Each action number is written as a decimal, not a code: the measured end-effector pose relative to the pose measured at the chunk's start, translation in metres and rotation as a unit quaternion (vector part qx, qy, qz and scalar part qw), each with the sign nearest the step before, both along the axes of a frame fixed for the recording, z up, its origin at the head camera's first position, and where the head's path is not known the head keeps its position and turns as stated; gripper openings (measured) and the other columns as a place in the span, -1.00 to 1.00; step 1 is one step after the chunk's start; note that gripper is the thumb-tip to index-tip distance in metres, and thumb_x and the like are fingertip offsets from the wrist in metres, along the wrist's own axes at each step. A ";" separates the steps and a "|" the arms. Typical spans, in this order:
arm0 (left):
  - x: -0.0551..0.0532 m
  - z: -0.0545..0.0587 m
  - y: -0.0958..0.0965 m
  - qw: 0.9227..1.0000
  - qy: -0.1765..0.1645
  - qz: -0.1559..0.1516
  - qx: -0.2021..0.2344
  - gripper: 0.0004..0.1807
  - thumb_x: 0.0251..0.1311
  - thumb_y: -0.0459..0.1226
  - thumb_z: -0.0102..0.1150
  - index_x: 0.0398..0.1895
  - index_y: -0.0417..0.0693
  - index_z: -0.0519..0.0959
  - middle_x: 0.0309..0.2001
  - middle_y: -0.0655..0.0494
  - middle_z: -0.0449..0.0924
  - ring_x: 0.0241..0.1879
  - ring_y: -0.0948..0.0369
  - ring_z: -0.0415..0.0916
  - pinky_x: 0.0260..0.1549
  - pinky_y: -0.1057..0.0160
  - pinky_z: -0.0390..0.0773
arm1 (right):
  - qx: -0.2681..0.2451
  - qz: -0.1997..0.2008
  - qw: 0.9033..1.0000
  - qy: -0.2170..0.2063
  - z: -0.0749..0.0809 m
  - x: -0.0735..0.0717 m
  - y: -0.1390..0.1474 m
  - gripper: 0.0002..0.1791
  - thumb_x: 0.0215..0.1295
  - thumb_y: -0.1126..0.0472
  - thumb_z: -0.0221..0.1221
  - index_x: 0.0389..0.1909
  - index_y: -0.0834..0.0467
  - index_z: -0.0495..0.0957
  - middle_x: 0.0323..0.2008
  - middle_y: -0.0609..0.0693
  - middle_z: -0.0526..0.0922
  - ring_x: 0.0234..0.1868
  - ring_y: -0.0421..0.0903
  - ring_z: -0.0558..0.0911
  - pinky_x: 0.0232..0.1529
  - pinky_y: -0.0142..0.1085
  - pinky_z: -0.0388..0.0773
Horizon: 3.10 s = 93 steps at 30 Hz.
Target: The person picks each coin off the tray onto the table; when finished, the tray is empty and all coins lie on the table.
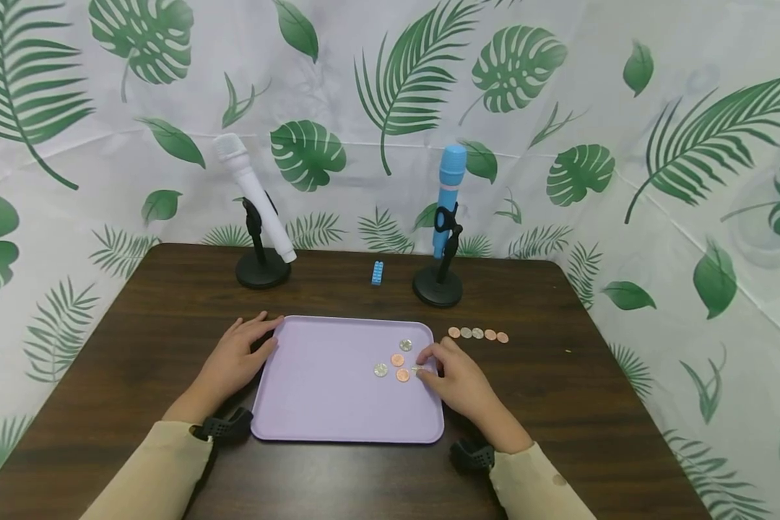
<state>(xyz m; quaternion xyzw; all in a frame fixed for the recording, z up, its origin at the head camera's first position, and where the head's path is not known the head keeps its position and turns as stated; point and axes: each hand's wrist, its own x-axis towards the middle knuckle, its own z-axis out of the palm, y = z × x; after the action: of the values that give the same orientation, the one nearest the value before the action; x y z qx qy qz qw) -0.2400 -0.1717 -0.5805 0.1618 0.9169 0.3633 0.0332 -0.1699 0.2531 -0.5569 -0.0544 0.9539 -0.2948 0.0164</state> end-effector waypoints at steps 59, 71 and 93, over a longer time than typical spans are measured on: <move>0.002 0.003 0.001 1.000 -0.004 0.003 0.000 -0.42 0.62 -0.16 0.17 0.62 -0.02 0.44 0.59 -0.23 0.42 0.71 -0.24 0.13 0.71 -0.41 -0.10 | -0.105 -0.082 0.982 0.136 -0.007 -0.013 0.041 -0.92 0.43 0.20 0.46 -0.13 0.03 0.85 -0.21 -0.04 0.82 -0.19 -0.04 0.62 -0.19 -0.29 0.57; 0.004 0.001 0.000 1.000 -0.015 0.003 0.000 -0.41 0.63 -0.12 0.15 0.64 0.02 0.42 0.61 -0.22 0.39 0.72 -0.24 0.10 0.71 -0.41 -0.13 | -0.124 0.141 0.982 -0.029 -0.006 0.002 0.016 -0.78 0.50 0.05 0.40 0.04 -0.32 0.84 -0.15 -0.29 0.73 -0.28 -0.13 0.59 -0.41 -0.38 0.55; 0.003 0.004 0.003 1.000 -0.010 -0.003 -0.002 -0.42 0.62 -0.15 0.16 0.63 -0.01 0.44 0.59 -0.24 0.41 0.71 -0.25 0.11 0.70 -0.43 -0.12 | -0.054 0.125 0.991 -0.001 -0.003 0.004 0.015 -0.72 0.29 0.13 0.56 -0.22 -0.21 0.62 -0.34 -0.27 0.59 -0.32 -0.26 0.54 -0.34 -0.39 0.56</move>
<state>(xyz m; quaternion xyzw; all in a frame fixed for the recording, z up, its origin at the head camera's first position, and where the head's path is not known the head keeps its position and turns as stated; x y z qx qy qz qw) -0.2374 -0.1687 -0.5763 0.1604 0.9167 0.3632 0.0440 -0.1654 0.2679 -0.5597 -0.1742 0.9222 -0.3416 0.0508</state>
